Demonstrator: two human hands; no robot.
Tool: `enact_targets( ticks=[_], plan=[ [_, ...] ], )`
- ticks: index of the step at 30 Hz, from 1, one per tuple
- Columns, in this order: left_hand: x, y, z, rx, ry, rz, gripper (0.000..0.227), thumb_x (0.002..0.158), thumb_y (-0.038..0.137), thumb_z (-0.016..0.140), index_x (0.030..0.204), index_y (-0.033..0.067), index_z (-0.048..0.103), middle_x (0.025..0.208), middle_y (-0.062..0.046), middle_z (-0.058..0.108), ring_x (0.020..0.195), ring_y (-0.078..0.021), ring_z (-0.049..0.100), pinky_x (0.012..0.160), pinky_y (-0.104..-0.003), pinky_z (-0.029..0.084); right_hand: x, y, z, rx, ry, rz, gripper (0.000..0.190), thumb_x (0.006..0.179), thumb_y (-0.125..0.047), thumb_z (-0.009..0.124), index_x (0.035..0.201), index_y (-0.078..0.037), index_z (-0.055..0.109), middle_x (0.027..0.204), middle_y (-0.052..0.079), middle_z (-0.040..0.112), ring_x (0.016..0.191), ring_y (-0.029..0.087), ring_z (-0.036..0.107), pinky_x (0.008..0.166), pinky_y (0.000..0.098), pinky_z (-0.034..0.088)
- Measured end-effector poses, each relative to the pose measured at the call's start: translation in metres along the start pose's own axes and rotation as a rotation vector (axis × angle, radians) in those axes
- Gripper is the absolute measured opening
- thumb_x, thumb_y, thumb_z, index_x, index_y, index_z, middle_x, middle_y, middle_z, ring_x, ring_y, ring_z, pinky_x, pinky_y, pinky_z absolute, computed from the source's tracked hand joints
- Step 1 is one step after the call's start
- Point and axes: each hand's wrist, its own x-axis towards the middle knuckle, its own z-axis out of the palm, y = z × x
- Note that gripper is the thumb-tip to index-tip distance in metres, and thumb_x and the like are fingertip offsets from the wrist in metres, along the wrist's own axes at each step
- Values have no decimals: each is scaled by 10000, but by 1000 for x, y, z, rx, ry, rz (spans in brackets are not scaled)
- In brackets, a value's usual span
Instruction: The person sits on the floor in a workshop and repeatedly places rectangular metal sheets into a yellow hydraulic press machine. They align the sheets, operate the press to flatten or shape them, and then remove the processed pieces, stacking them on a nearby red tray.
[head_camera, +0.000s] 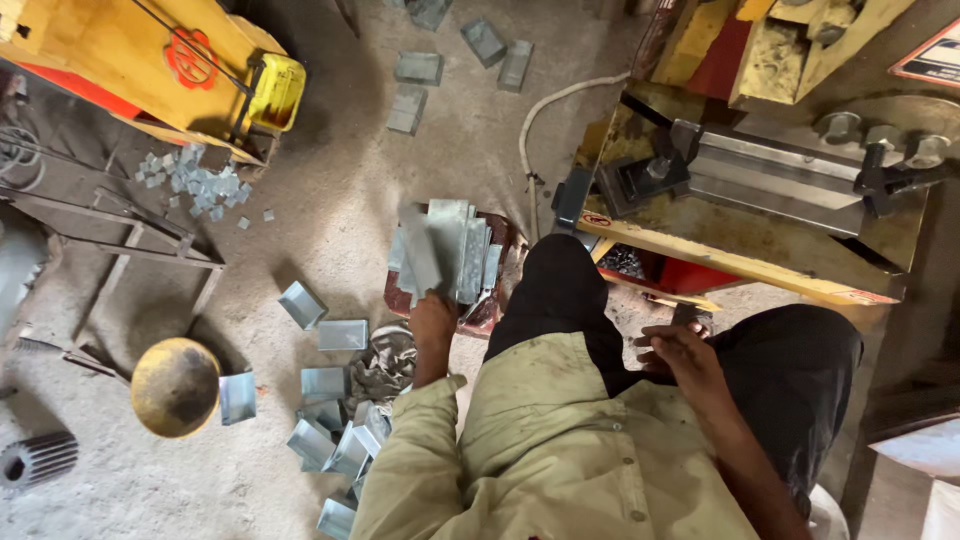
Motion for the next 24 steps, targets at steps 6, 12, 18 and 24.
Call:
enact_targets(
  ticks=[6, 12, 18, 24],
  plan=[
    [-19, -26, -86, -1651, 44, -104, 388, 1061, 197, 443, 1223, -134, 565, 960, -231, 738, 867, -328, 770, 783, -397, 662, -4, -13, 2, 6, 9, -28, 294, 1015, -188, 617, 1227, 5, 683, 1042, 110, 743, 916, 203, 723, 778, 340, 586],
    [-110, 26, -131, -1359, -94, -33, 403, 1024, 80, 608, 1386, -19, 461, 933, -40, 605, 847, -199, 640, 727, -296, 539, -8, -25, -1, 38, 46, -16, 300, 999, -175, 619, 1244, -13, 676, 1098, 100, 743, 940, 201, 729, 792, 342, 581],
    [-162, 124, -140, -1686, -630, 487, 292, 1027, 57, 605, 1252, -111, 526, 930, -79, 645, 867, -269, 777, 803, -367, 641, -33, -60, -3, 312, -197, -209, 712, 927, -326, 622, 1549, -171, 314, 1292, 103, 696, 953, 191, 740, 795, 337, 611],
    [-178, 194, -115, -1453, -707, 597, 393, 998, 54, 607, 1346, -94, 500, 955, -171, 761, 808, -283, 797, 702, -322, 601, -40, -61, -17, 179, -4, -239, 742, 985, -308, 654, 1625, -107, 338, 1234, 229, 711, 891, 178, 692, 834, 339, 585]
  ],
)
